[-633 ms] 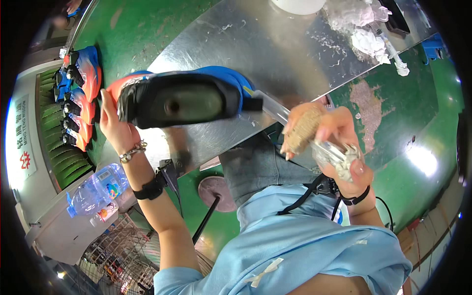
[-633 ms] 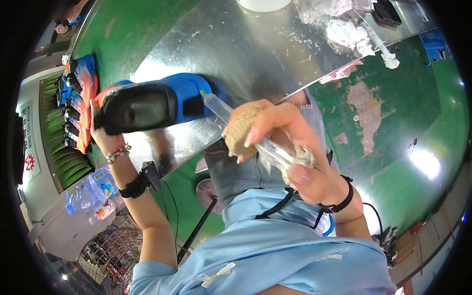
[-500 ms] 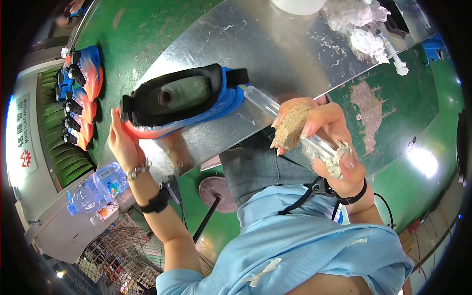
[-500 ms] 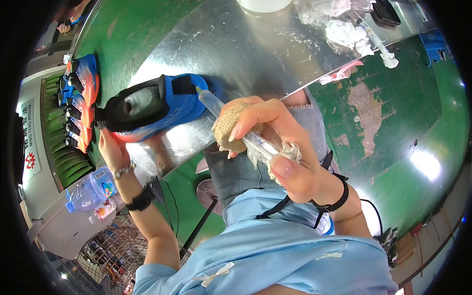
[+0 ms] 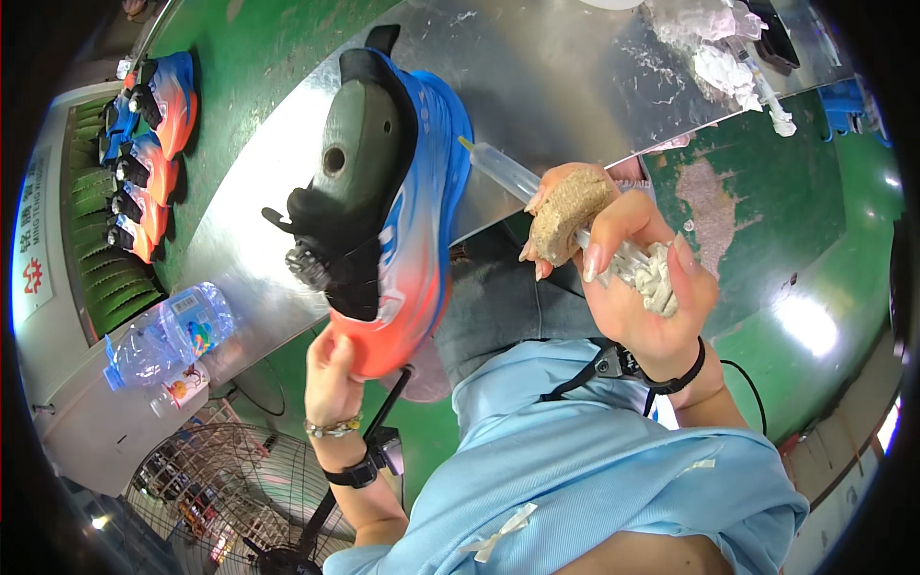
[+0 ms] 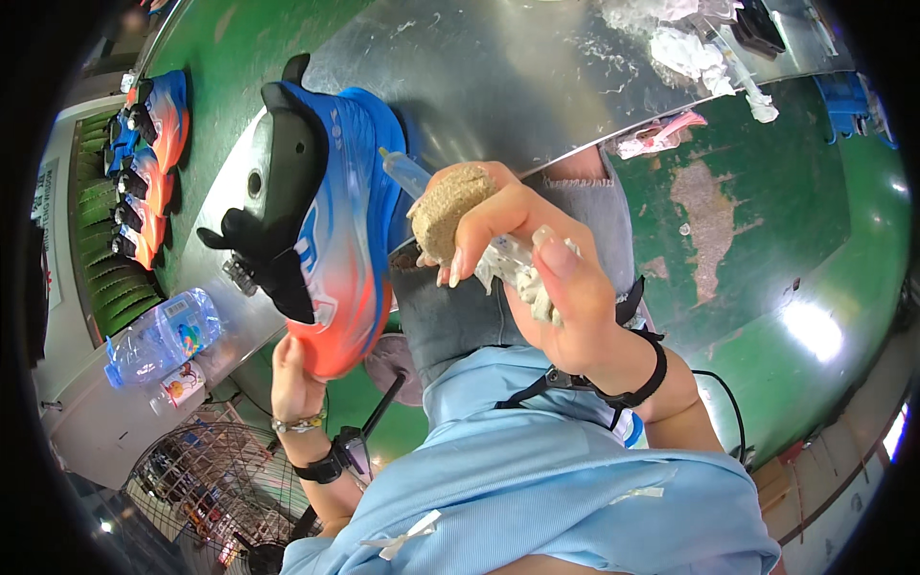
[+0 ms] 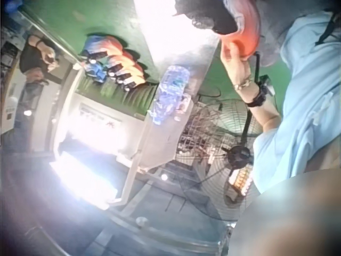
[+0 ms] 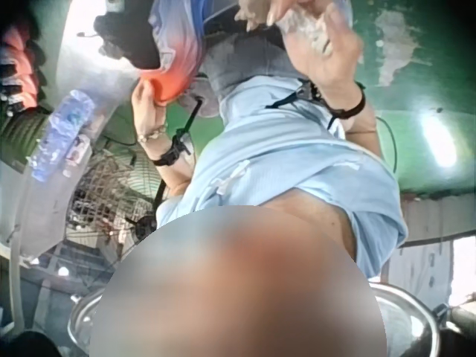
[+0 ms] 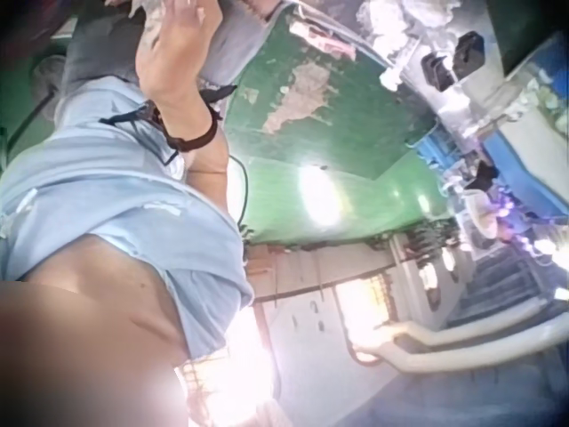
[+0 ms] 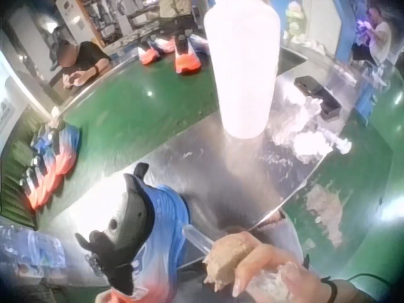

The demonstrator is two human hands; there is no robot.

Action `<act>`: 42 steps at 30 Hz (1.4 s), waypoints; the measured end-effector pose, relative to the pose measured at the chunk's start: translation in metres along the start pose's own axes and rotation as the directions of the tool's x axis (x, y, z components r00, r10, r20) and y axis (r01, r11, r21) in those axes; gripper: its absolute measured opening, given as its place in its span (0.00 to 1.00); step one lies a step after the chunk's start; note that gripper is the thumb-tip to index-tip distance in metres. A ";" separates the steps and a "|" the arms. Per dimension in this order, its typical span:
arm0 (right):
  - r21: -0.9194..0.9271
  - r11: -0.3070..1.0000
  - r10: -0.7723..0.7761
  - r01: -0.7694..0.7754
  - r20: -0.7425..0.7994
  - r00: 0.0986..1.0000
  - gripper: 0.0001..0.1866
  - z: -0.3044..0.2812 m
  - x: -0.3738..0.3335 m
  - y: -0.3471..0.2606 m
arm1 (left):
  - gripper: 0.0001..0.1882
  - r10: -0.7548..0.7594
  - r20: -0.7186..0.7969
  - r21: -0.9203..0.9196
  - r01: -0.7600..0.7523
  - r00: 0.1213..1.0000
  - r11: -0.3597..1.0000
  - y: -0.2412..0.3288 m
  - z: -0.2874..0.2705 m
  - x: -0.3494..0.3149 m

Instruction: Applying glue to the edges of athletic shoes using a syringe and a glue dispenser bottle.

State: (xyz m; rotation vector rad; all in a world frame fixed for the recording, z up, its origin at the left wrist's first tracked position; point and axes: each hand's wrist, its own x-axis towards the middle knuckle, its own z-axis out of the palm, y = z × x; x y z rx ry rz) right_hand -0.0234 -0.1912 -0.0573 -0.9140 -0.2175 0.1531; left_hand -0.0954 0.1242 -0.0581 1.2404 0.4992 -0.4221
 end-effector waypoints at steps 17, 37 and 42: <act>0.008 0.984 0.176 -0.177 0.041 0.983 0.30 0.025 -0.018 -0.033 | 0.33 -0.007 0.232 -0.240 0.064 0.973 0.969 -0.046 0.043 0.019; -0.276 0.961 -0.013 0.036 0.086 0.996 0.29 0.018 -0.053 -0.112 | 0.48 0.180 0.516 -0.629 0.227 0.837 0.743 -0.064 0.172 0.083; -0.321 0.942 -0.076 0.102 0.094 0.993 0.28 0.013 -0.053 -0.114 | 0.53 0.153 0.541 -0.562 0.220 0.827 0.797 -0.050 0.188 0.102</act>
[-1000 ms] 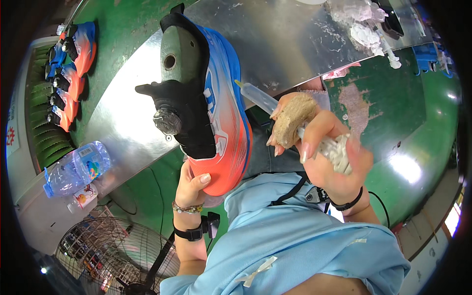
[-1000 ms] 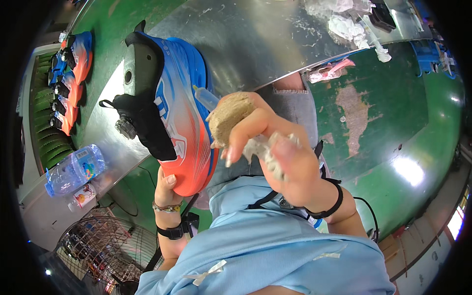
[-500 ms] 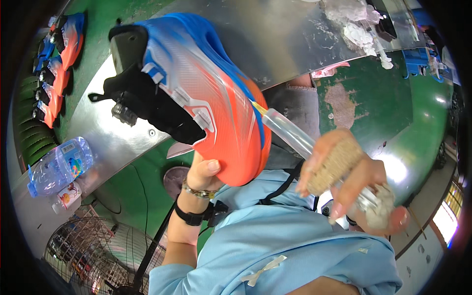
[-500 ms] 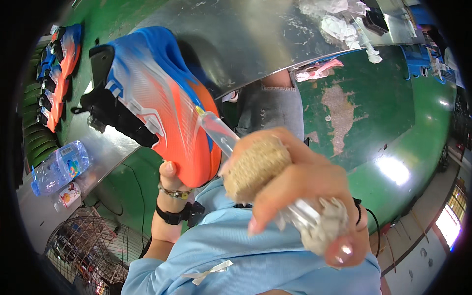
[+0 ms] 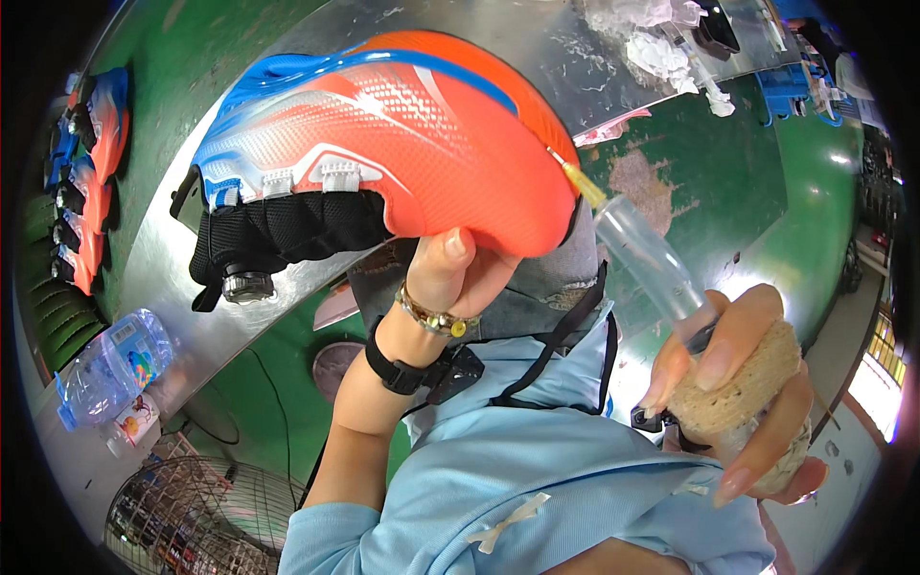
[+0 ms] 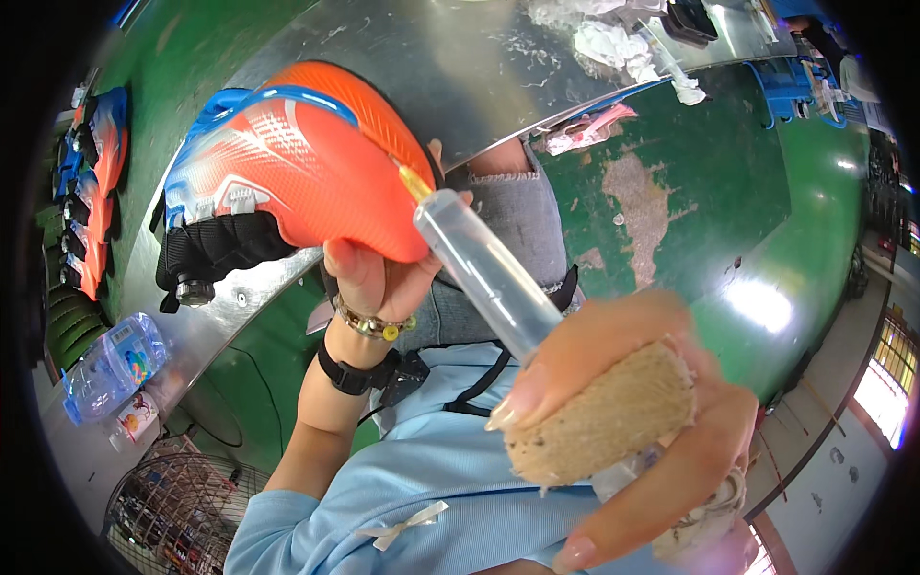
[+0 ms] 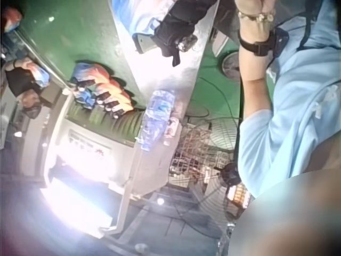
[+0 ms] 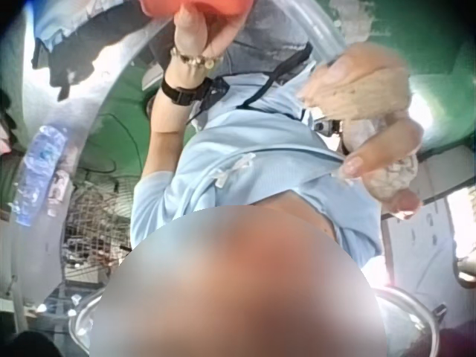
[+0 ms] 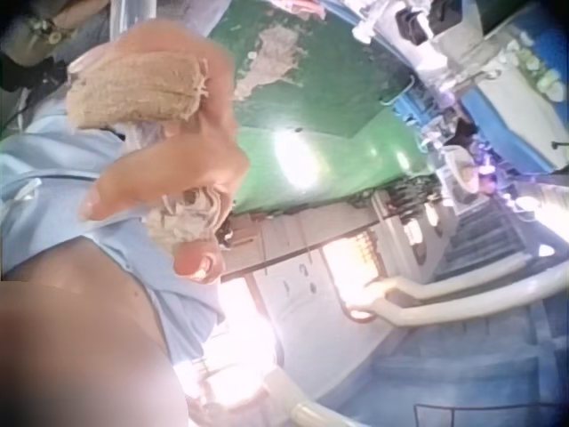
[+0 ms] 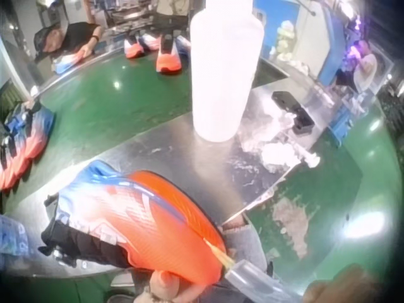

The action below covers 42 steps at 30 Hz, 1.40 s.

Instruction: Applying glue to the edges of athletic shoes using a syringe and a glue dispenser bottle.

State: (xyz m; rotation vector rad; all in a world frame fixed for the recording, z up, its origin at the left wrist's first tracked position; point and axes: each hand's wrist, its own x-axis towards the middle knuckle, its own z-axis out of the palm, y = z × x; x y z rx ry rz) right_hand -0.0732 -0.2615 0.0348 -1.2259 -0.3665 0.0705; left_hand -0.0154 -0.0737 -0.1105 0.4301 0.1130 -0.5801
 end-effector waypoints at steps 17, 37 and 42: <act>-0.077 0.995 -0.060 0.059 -0.006 0.998 0.24 -0.008 0.009 0.008 | 0.51 0.095 0.171 -0.002 -0.097 0.981 0.995 0.003 0.008 0.052; -0.253 0.907 -0.327 0.338 0.085 0.941 0.25 -0.002 0.025 0.039 | 0.28 -0.050 -0.309 -0.319 -0.053 0.950 0.946 0.047 0.090 0.038; -0.245 0.901 -0.324 0.359 0.171 0.931 0.26 -0.005 0.023 0.042 | 0.30 -0.031 -0.398 -0.118 -0.017 0.917 0.993 0.046 0.094 0.038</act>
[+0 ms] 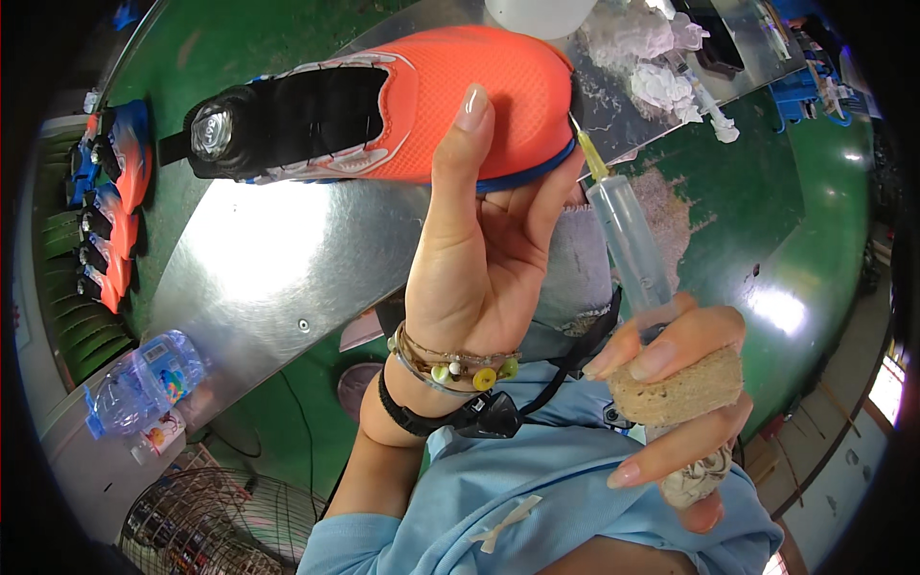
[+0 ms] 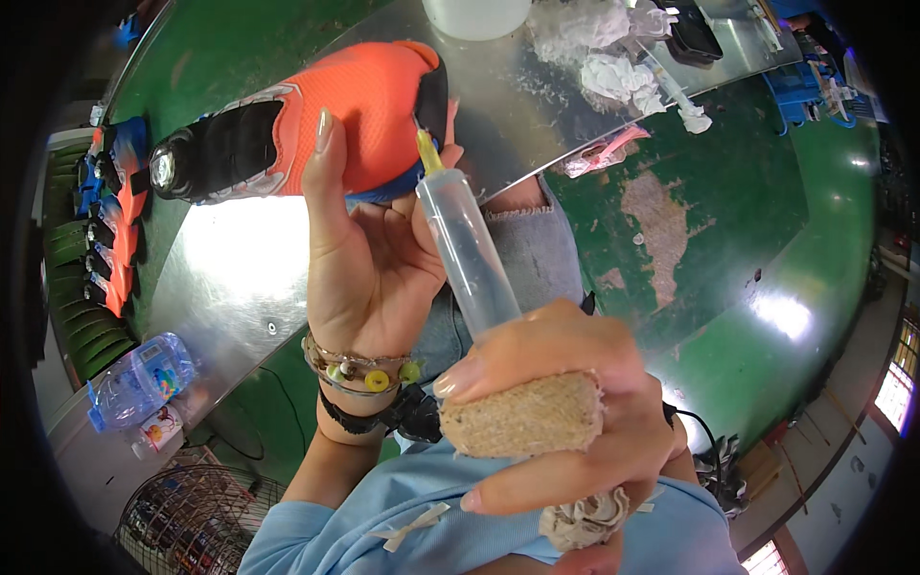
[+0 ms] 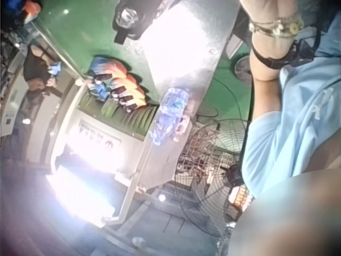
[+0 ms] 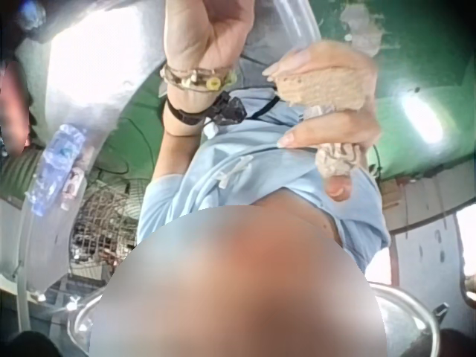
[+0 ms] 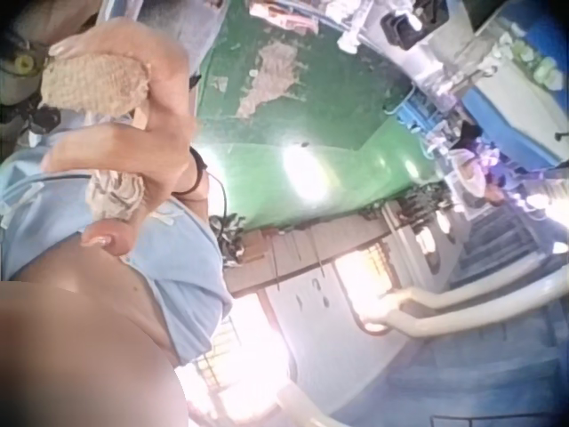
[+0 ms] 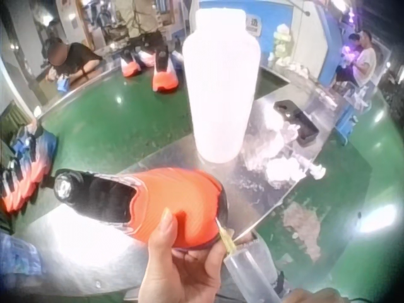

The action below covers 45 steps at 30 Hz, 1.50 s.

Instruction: Applying glue to the edges of athletic shoes using a syringe and a glue dispenser bottle.

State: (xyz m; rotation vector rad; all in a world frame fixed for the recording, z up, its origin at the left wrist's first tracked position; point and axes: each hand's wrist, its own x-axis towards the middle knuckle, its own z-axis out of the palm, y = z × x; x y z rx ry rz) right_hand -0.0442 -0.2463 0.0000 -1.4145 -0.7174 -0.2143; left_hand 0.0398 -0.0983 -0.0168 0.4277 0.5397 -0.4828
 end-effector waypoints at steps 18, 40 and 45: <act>-0.047 0.986 0.153 -0.157 -0.084 0.985 0.22 0.009 -0.015 -0.007 | 0.19 -0.027 -0.037 -0.027 0.026 0.999 0.999 0.006 0.010 -0.002; -0.275 0.894 0.152 -0.355 -0.560 0.815 0.36 -0.053 0.011 0.060 | 0.19 0.779 -0.375 0.302 -0.729 0.502 0.615 0.429 -0.214 0.146; -0.280 0.890 0.148 -0.360 -0.570 0.808 0.36 -0.074 0.021 0.080 | 0.24 0.465 0.033 0.263 -0.456 0.885 0.850 0.335 -0.100 0.223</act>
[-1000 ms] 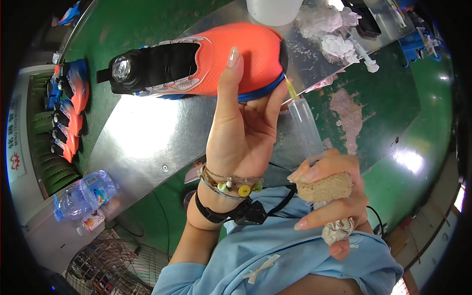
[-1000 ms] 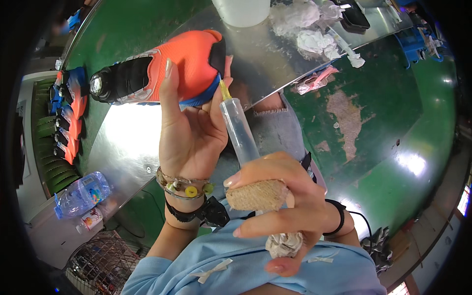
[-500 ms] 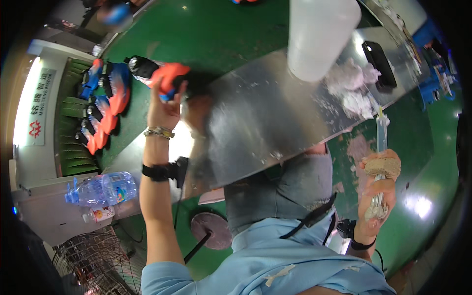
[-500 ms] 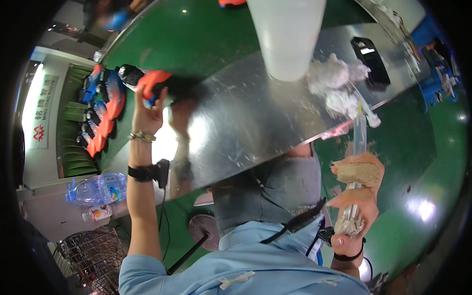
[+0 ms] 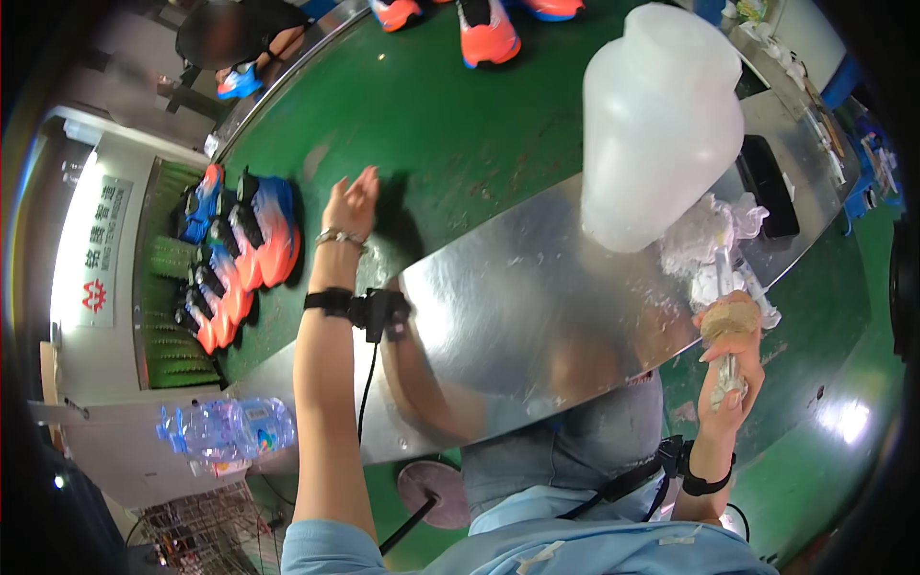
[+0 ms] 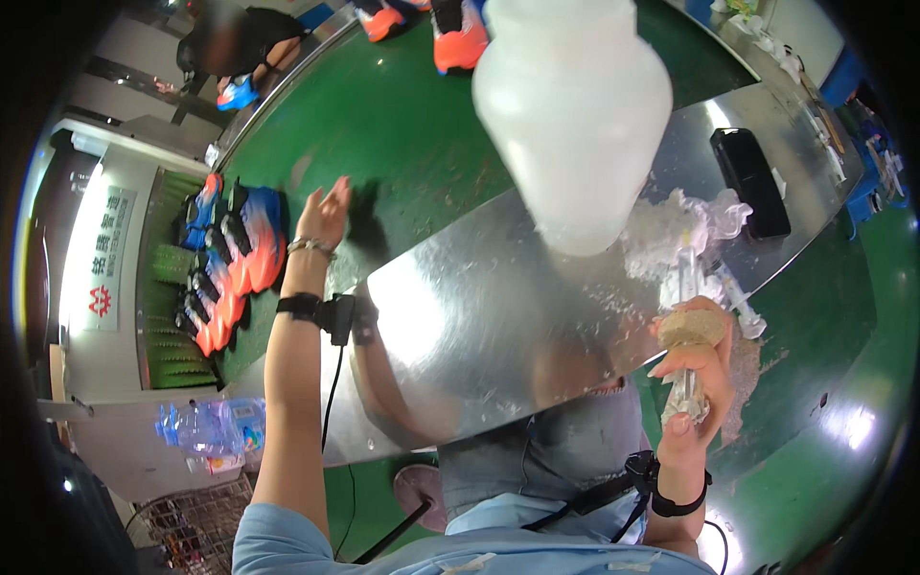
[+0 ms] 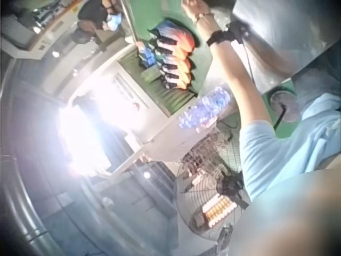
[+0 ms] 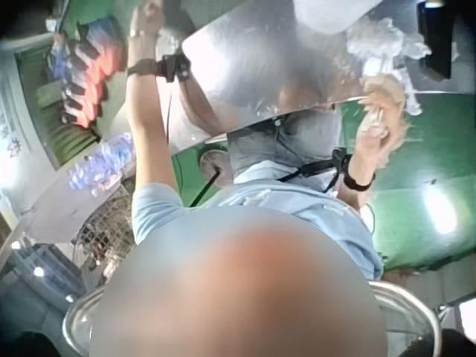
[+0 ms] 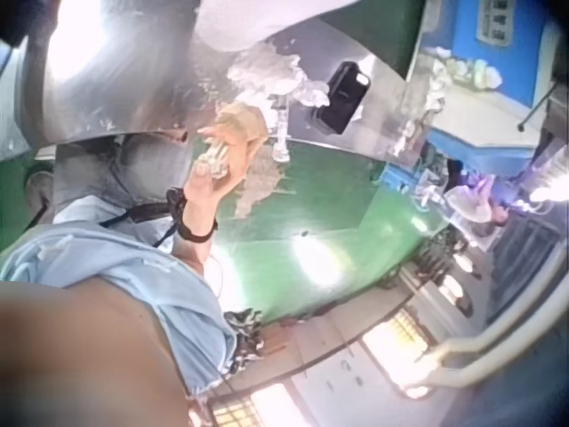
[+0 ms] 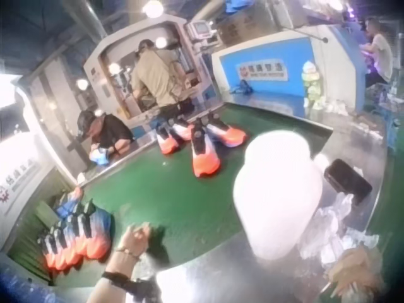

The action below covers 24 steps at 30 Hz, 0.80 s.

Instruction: Applying glue to the edges of athletic shoes using a syringe and a glue dispenser bottle.

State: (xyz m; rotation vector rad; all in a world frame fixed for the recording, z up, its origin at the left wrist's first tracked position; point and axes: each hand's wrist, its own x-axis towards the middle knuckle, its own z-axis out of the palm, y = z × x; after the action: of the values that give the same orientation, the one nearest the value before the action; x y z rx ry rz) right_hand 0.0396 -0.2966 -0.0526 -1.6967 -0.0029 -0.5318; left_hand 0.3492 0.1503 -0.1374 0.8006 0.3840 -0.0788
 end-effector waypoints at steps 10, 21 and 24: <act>-0.008 0.983 0.182 -0.182 0.012 0.983 0.37 -0.023 0.007 -0.020 | 0.39 -0.122 0.104 0.309 0.084 0.987 0.947 -0.120 0.230 0.155; 0.035 0.998 0.059 -0.058 -0.008 0.998 0.36 -0.032 -0.010 -0.034 | 0.28 -0.026 0.058 0.487 -0.006 0.998 0.873 -0.083 0.154 0.004; 0.058 0.995 0.082 -0.082 -0.008 0.997 0.36 -0.035 -0.018 -0.038 | 0.24 -0.109 0.323 0.402 -0.031 0.940 0.915 -0.067 0.093 -0.143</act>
State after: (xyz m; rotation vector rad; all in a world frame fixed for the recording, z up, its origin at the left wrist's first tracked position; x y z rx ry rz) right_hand 0.0004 -0.3159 -0.0201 -1.6309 0.0582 -0.4750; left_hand 0.2308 0.0266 -0.0722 1.1654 0.0509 -0.3395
